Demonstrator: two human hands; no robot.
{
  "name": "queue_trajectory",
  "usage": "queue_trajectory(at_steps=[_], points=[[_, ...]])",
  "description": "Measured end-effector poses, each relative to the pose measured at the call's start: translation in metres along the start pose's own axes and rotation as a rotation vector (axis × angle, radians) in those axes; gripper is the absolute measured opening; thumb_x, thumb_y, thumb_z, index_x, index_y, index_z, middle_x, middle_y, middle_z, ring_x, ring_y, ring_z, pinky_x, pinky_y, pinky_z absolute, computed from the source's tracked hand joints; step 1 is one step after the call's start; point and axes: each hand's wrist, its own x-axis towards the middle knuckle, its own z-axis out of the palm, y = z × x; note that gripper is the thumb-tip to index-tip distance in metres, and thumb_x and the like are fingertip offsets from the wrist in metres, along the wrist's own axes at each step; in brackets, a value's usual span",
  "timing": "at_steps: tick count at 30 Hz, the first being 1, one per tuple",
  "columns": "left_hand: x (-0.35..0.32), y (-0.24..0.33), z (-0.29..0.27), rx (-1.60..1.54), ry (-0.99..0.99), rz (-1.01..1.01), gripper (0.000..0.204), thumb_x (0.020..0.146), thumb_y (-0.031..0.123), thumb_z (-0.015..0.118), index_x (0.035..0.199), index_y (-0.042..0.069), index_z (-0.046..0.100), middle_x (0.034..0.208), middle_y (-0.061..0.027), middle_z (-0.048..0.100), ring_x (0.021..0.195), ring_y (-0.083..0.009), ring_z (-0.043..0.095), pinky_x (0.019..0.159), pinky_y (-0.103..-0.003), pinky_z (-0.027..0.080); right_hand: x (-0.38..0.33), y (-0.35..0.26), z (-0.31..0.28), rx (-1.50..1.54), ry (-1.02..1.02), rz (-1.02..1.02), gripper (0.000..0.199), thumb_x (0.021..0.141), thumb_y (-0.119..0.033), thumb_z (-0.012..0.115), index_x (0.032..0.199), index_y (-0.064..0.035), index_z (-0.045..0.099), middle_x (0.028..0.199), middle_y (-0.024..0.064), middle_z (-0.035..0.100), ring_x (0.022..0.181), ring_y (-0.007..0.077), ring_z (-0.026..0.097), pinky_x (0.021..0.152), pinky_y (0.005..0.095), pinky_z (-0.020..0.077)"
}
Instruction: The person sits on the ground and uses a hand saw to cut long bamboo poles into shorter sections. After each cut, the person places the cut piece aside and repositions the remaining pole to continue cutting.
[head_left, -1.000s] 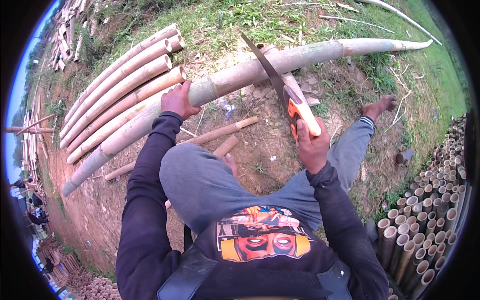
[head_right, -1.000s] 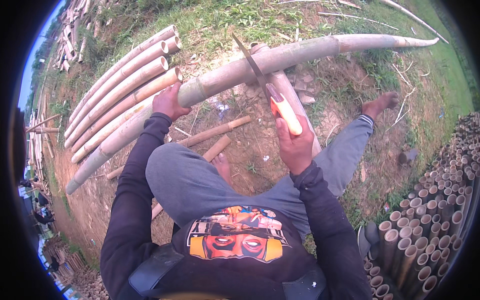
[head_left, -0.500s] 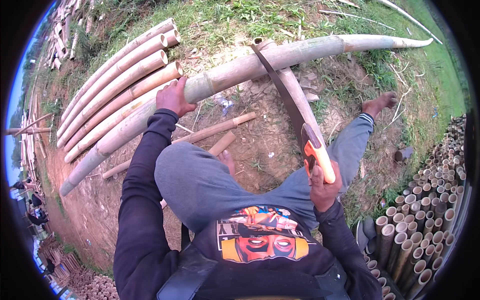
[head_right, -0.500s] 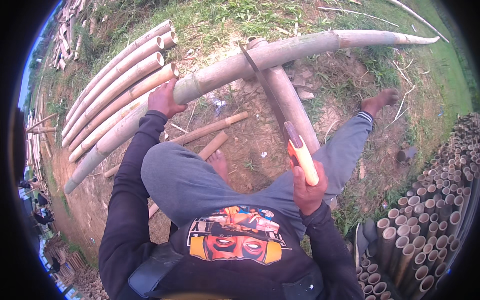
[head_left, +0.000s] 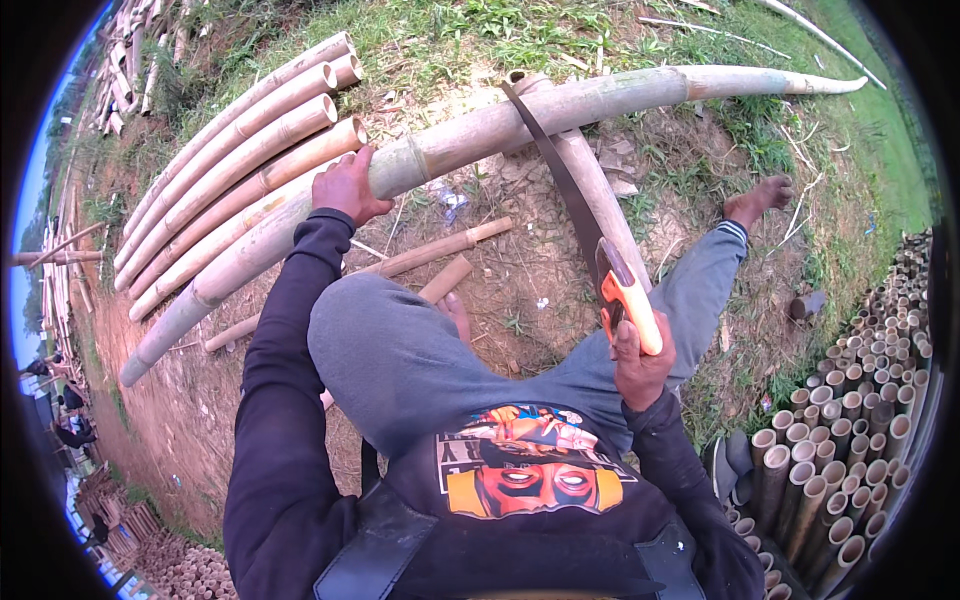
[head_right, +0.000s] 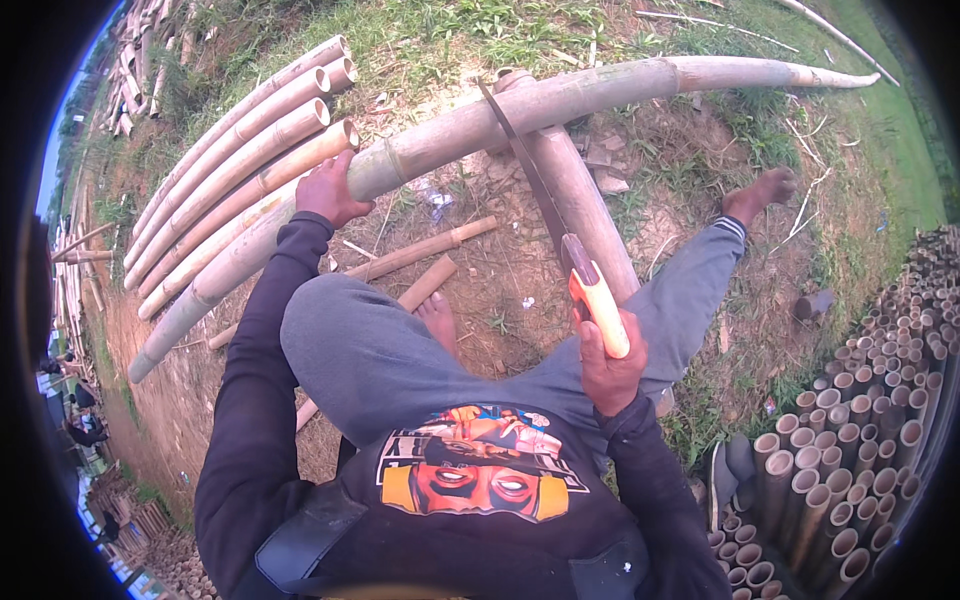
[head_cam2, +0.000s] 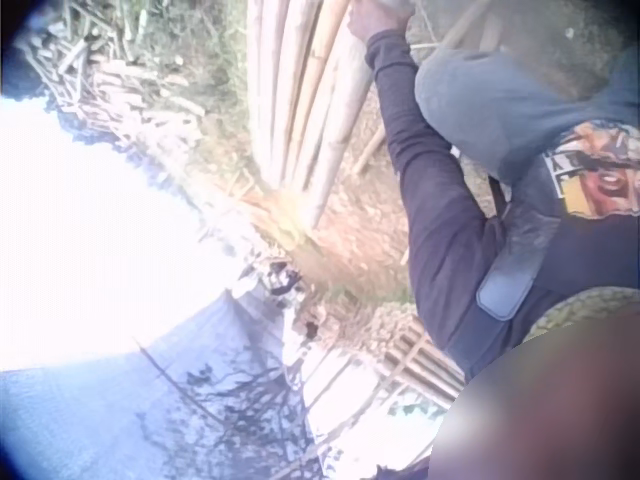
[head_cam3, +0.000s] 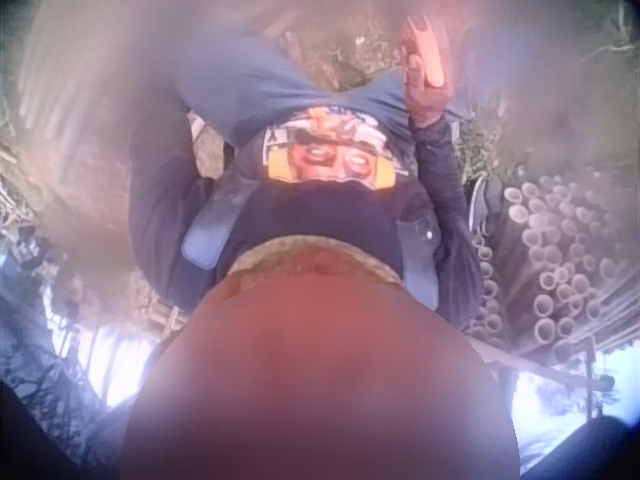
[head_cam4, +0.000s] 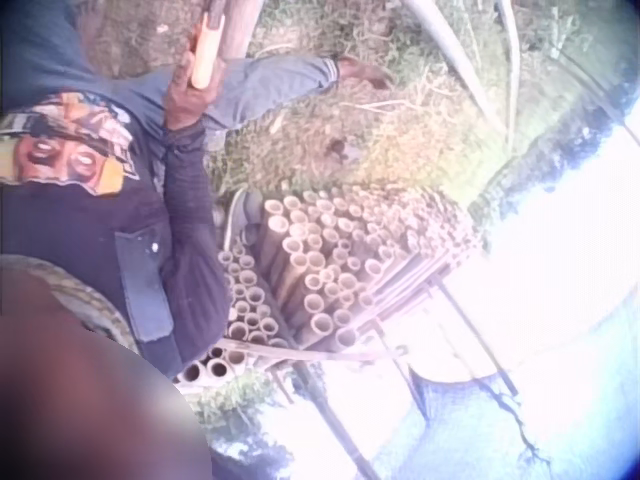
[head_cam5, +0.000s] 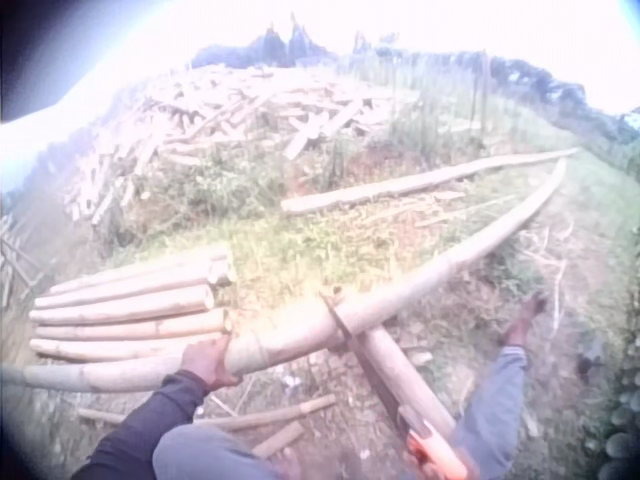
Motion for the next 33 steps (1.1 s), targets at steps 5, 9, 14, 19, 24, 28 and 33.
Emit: queue_trajectory(at_steps=[5,9,14,19,24,28,33], points=[[0.002,-0.001,0.008,0.012,0.034,0.001,0.100,0.068,0.052,0.094,0.151,0.016,0.052,0.128,-0.0142,0.071,0.116,-0.0341,0.071,0.097,-0.049,0.056,0.084,0.014,0.056,0.063,-0.013,-0.034,0.024,0.105,-0.015,0.074,0.117,0.0049,0.066,0.091,0.0040,0.072,0.077,0.0069,0.064,0.068,0.0241,0.0529],[-0.001,0.002,-0.002,0.007,0.018,-0.018,0.100,0.068,0.053,0.094,0.151,0.018,0.051,0.130,-0.0145,0.071,0.121,-0.0335,0.070,0.098,-0.049,0.056,0.197,0.049,0.129,0.076,-0.026,-0.101,0.026,0.104,-0.022,0.077,0.108,0.0024,0.070,0.080,-0.0014,0.066,0.071,0.0045,0.054,0.062,0.0255,0.0468],[-0.003,0.003,-0.009,-0.005,-0.023,-0.023,0.099,0.067,0.052,0.094,0.150,0.017,0.051,0.131,-0.0148,0.070,0.121,-0.0337,0.070,0.098,-0.050,0.056,0.096,0.045,0.068,0.080,-0.043,-0.003,0.025,0.104,-0.017,0.075,0.118,0.0026,0.069,0.083,-0.0009,0.067,0.073,0.0043,0.057,0.064,0.0241,0.0481],[0.000,0.000,0.000,-0.022,-0.011,-0.010,0.096,0.068,0.048,0.093,0.148,0.014,0.052,0.130,-0.0153,0.069,0.121,-0.0335,0.069,0.099,-0.048,0.056,-0.018,0.000,-0.007,0.014,-0.036,0.020,0.023,0.104,-0.011,0.072,0.118,0.0061,0.066,0.092,0.0054,0.073,0.074,0.0074,0.065,0.069,0.0247,0.0530],[0.001,-0.001,0.002,-0.040,-0.007,-0.014,0.097,0.067,0.047,0.094,0.148,0.014,0.053,0.131,-0.0159,0.069,0.120,-0.0340,0.070,0.101,-0.048,0.056,0.122,0.030,0.086,0.070,-0.002,-0.063,0.026,0.104,-0.020,0.076,0.113,0.0031,0.069,0.084,0.0024,0.069,0.071,0.0058,0.058,0.065,0.0258,0.0493],[-0.002,0.002,-0.005,-0.014,-0.012,-0.017,0.101,0.068,0.052,0.094,0.153,0.018,0.051,0.131,-0.0151,0.071,0.122,-0.0345,0.070,0.100,-0.050,0.056,0.187,0.064,0.126,0.033,-0.017,-0.087,0.026,0.103,-0.023,0.078,0.109,0.0008,0.070,0.076,-0.0027,0.062,0.067,0.0049,0.052,0.060,0.0263,0.0458],[-0.002,0.001,-0.006,-0.003,-0.032,-0.020,0.102,0.068,0.051,0.094,0.153,0.016,0.051,0.133,-0.0157,0.070,0.121,-0.0346,0.070,0.100,-0.050,0.055,0.046,0.046,0.040,0.028,0.001,0.052,0.024,0.105,-0.018,0.073,0.118,0.0017,0.069,0.081,-0.0012,0.065,0.072,0.0047,0.058,0.065,0.0258,0.0496]])
